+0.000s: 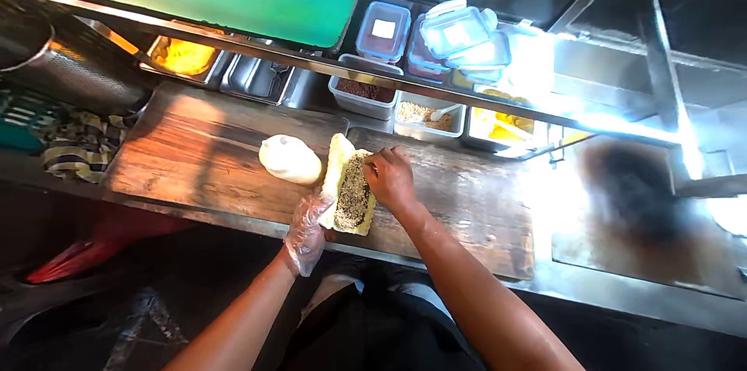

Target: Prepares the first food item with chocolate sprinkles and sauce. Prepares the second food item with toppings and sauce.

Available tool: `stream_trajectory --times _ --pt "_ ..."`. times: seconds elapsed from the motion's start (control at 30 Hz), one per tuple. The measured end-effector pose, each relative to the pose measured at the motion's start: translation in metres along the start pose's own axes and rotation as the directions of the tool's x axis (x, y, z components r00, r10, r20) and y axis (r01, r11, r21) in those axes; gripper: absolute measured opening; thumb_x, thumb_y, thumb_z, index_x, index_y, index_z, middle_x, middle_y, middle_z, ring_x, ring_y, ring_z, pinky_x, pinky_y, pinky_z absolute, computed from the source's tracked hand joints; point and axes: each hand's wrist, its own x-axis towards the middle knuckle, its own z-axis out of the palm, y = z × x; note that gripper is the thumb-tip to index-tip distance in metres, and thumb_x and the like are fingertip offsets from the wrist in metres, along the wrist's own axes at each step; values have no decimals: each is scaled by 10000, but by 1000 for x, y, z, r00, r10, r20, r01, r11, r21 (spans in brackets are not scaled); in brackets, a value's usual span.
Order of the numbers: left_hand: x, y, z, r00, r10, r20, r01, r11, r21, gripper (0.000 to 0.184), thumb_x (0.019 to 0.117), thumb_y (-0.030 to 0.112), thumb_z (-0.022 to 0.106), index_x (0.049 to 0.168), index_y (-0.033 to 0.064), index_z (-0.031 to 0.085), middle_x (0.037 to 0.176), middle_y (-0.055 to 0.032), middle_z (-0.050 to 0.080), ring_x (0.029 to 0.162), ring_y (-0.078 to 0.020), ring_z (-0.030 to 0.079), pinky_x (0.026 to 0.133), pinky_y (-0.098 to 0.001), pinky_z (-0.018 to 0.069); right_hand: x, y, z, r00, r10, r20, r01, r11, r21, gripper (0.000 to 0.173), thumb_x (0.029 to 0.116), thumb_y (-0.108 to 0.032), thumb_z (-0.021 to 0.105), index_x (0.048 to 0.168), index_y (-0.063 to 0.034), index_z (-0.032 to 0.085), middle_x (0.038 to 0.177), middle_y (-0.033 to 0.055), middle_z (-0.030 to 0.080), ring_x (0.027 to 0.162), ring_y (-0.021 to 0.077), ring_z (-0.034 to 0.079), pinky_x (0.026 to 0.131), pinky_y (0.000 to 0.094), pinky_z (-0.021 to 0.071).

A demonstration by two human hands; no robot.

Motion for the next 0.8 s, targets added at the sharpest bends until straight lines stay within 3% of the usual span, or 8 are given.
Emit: stream_trajectory --times 0.07,0.17,0.27,0.37,0.43,0.53,0.7,0.8 --pt "0 3 5 999 47 4 -48 995 85 470 959 426 637 1336 146 605 1209 -44 681 1098 -151 656 936 -390 567 -2 -1 -3 999 -12 34 11 999 38 174 967 -163 618 1053 -142 768 1019 63 714 1030 282 637 850 477 519" --pt "0 12 13 997 53 56 -66 962 263 600 941 436 632 1492 227 516 1356 -11 643 1191 -130 632 983 -380 554 -11 2 -13 999 -30 40 21 975 219 400 919 12 562 1250 -132 733 1202 92 711 1138 293 639 970 480 536" --pt "0 18 19 996 46 79 -78 878 472 669 914 361 664 1547 328 450 1446 22 593 1238 -138 610 994 -413 542 -38 13 -25 997 56 -48 -35 930 365 391 979 -19 534 1327 -108 687 1240 117 694 1156 257 660 984 448 560" --pt "6 20 25 988 62 140 -143 703 696 791 892 362 694 1604 346 350 1625 81 399 1384 -149 507 1083 -492 475 -77 33 -36 983 167 -81 -124 914 386 339 992 -54 547 1298 -93 689 1164 113 698 970 217 697 842 418 607" --pt "12 22 32 971 106 215 -237 571 786 817 891 317 709 1616 236 339 1689 30 277 1477 -174 401 1163 -490 400 -104 49 -41 975 206 -86 -160 914 373 330 983 -37 560 1282 -86 692 1123 105 703 887 198 699 786 399 614" --pt "21 20 43 944 166 286 -329 385 862 930 800 194 835 1597 134 360 1693 -50 261 1514 -223 347 1202 -475 367 -142 72 -43 960 264 -88 -215 904 369 327 977 -53 556 1255 -112 716 1085 57 713 876 143 692 775 352 611" --pt "23 16 64 939 67 339 -331 -101 938 1084 782 495 782 1626 73 249 1703 -145 182 1577 -286 166 1262 -474 234 -176 85 -49 913 402 -65 -345 848 403 310 976 -59 568 1230 -134 730 1091 20 724 931 107 705 820 337 619" --pt "23 7 66 950 17 311 -295 -268 917 1109 800 570 720 1629 39 210 1704 -179 155 1583 -311 132 1264 -514 197 -182 83 -46 896 434 -94 -354 827 437 319 965 -47 572 1223 -141 735 1068 18 719 922 98 702 807 322 619"
